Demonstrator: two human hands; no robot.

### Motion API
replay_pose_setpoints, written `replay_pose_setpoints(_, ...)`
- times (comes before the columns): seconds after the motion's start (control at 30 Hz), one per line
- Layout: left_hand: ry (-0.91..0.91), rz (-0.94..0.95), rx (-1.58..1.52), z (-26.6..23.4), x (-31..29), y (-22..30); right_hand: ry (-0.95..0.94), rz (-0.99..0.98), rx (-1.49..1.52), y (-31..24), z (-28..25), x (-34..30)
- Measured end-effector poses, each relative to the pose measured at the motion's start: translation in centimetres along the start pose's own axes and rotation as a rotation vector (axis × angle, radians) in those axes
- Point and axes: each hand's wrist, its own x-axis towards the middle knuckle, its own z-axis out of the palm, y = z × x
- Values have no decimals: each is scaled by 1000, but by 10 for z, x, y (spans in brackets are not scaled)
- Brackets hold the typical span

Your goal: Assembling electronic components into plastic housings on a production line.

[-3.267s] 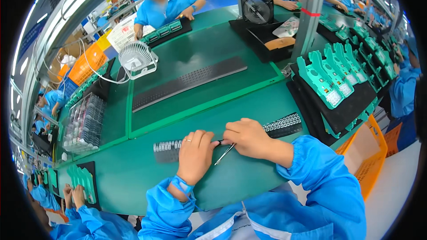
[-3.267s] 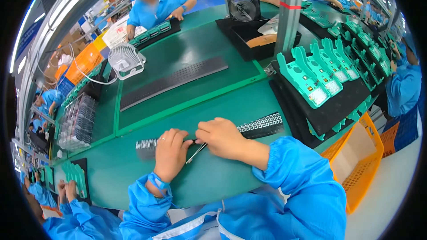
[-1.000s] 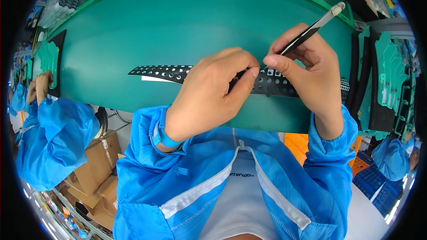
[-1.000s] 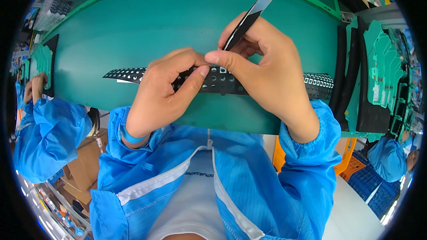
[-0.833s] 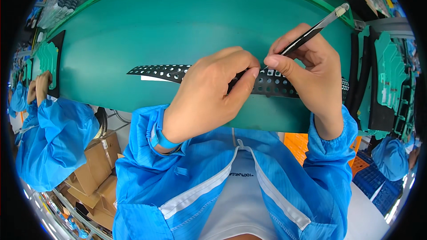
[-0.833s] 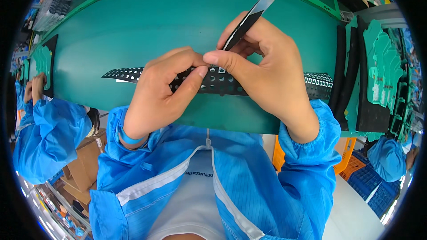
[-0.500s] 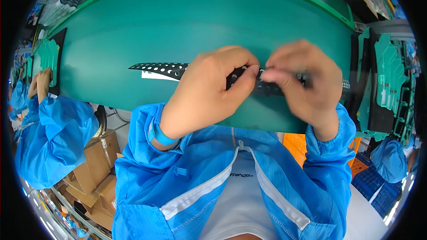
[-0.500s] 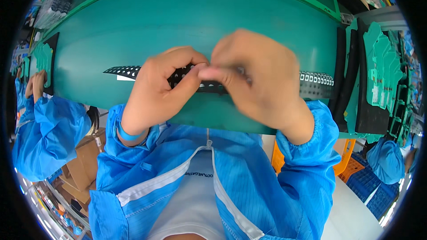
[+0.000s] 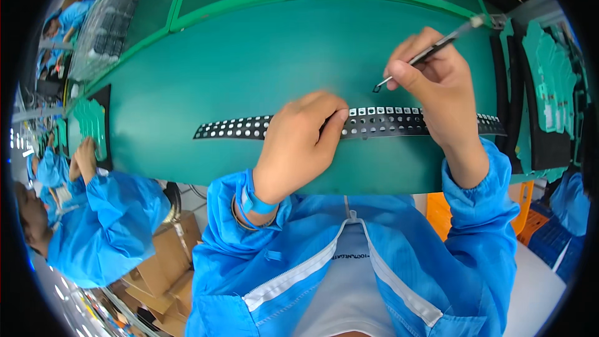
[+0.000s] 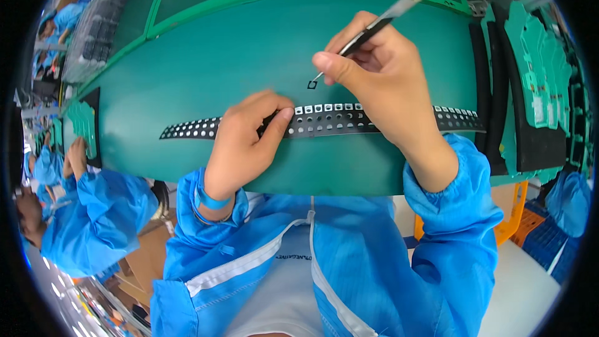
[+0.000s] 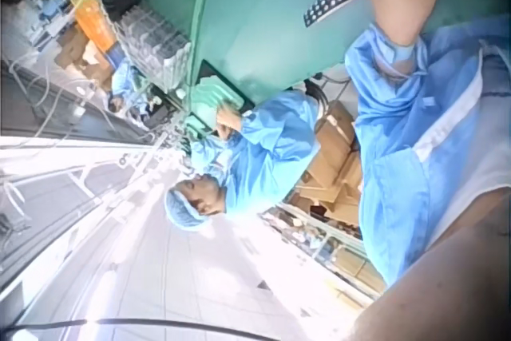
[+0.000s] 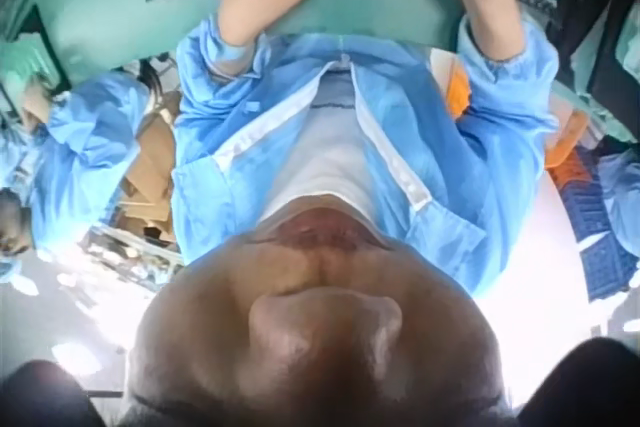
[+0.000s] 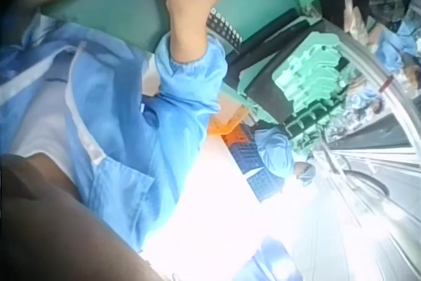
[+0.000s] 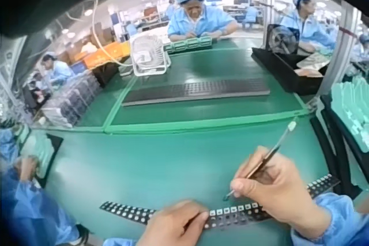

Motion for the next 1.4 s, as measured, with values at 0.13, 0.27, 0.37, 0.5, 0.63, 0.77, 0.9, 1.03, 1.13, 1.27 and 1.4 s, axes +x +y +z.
replay_pose_setpoints(0.13,-14,-40,64,9,1,9,-13,88,105,8,-12,-3)
replay_pose_setpoints(0.27,1,-54,64,26,-1,10,-41,92,96,16,-25,-12)
replay_pose_setpoints(0.37,15,66,73,38,-1,4,-17,84,75,16,-32,-20)
replay_pose_setpoints(0.5,53,53,118,46,-12,9,-5,45,66,18,-33,-36)
replay_pose_setpoints(0.63,54,67,61,60,-26,5,21,17,108,28,-37,-63)
replay_pose_setpoints(0.77,29,61,89,64,-32,6,19,-40,45,27,-38,-74)
replay_pose_setpoints(0.9,33,72,70,72,-41,-4,36,-72,-75,37,-34,-87)
replay_pose_setpoints(1.03,54,65,84,67,-39,-5,15,-104,-114,37,-27,-82)
replay_pose_setpoints(1.13,51,68,83,59,-34,3,5,-168,-200,25,-26,-74)
replay_pose_setpoints(1.27,45,88,101,63,-44,-4,-28,-168,-272,32,-21,-84)
replay_pose_setpoints(1.4,62,98,110,60,-44,-4,-26,-184,-244,37,-18,-86)
